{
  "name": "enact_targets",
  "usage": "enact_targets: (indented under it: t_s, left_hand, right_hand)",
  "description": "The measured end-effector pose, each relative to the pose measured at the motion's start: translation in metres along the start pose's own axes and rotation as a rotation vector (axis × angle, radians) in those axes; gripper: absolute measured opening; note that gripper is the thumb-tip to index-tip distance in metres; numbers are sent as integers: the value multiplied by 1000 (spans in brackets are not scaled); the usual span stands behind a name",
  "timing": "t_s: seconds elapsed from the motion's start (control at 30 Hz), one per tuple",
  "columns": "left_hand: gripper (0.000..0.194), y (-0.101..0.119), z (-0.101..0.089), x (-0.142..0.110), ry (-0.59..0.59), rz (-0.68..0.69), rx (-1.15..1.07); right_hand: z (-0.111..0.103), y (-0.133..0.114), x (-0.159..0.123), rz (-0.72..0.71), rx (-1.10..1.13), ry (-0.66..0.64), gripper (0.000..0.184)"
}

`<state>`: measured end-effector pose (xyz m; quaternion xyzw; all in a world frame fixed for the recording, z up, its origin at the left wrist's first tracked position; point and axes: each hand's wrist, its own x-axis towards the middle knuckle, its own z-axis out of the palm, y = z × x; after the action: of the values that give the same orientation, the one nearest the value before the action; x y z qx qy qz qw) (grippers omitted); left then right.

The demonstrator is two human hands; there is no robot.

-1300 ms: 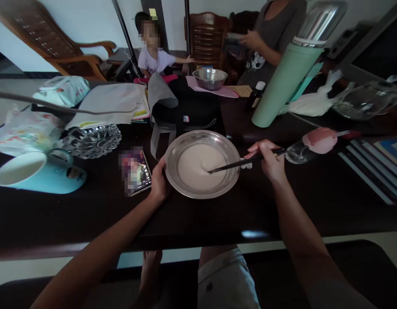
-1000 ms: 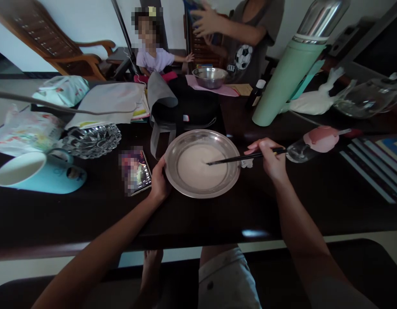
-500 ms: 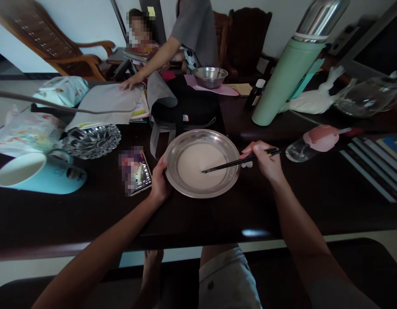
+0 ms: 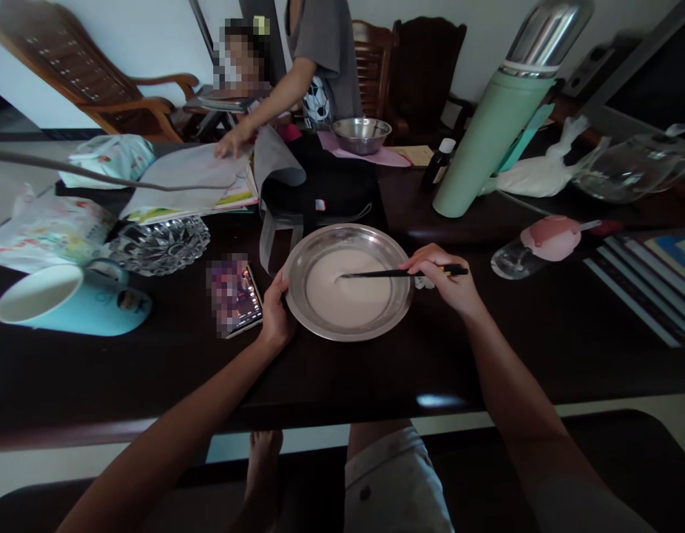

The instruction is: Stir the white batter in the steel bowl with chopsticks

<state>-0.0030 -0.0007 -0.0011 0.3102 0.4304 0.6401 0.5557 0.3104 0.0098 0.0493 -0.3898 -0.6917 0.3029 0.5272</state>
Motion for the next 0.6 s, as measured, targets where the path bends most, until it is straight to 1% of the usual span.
enact_targets:
  t_s: [0.07, 0.13, 0.2, 0.27, 0.33, 0.4, 0.5, 0.53, 0.6]
  left_hand:
    - [41, 0, 0, 0, 4, 1, -14]
    - [41, 0, 1, 0, 8, -1, -29]
    - [39, -1, 1, 0, 4, 1, -35]
    - [38, -1, 1, 0, -2, 2, -36]
    - [37, -2, 2, 0, 5, 5, -40]
    - [36, -2, 2, 0, 17, 13, -41]
    - [35, -3, 2, 1, 20, 18, -29]
    - [35, -3, 2, 1, 19, 17, -26]
    - [35, -3, 1, 1, 17, 16, -22]
  right_hand:
    - [-2, -3, 2, -14, -64, 60, 42]
    - [-8, -9, 4, 3, -109, 135, 46]
    - [-15, -18, 4, 31, -140, 164, 49]
    - [-20, -27, 1, 47, -157, 136, 50]
    - [-20, -34, -2, 60, -129, 55, 47]
    - [-15, -35, -5, 49, -79, -31, 48]
    - [-4, -30, -2, 17, -52, -112, 47]
    - [-2, -28, 0, 8, -62, -122, 47]
    - [0, -22, 5, -14, -69, -91, 49]
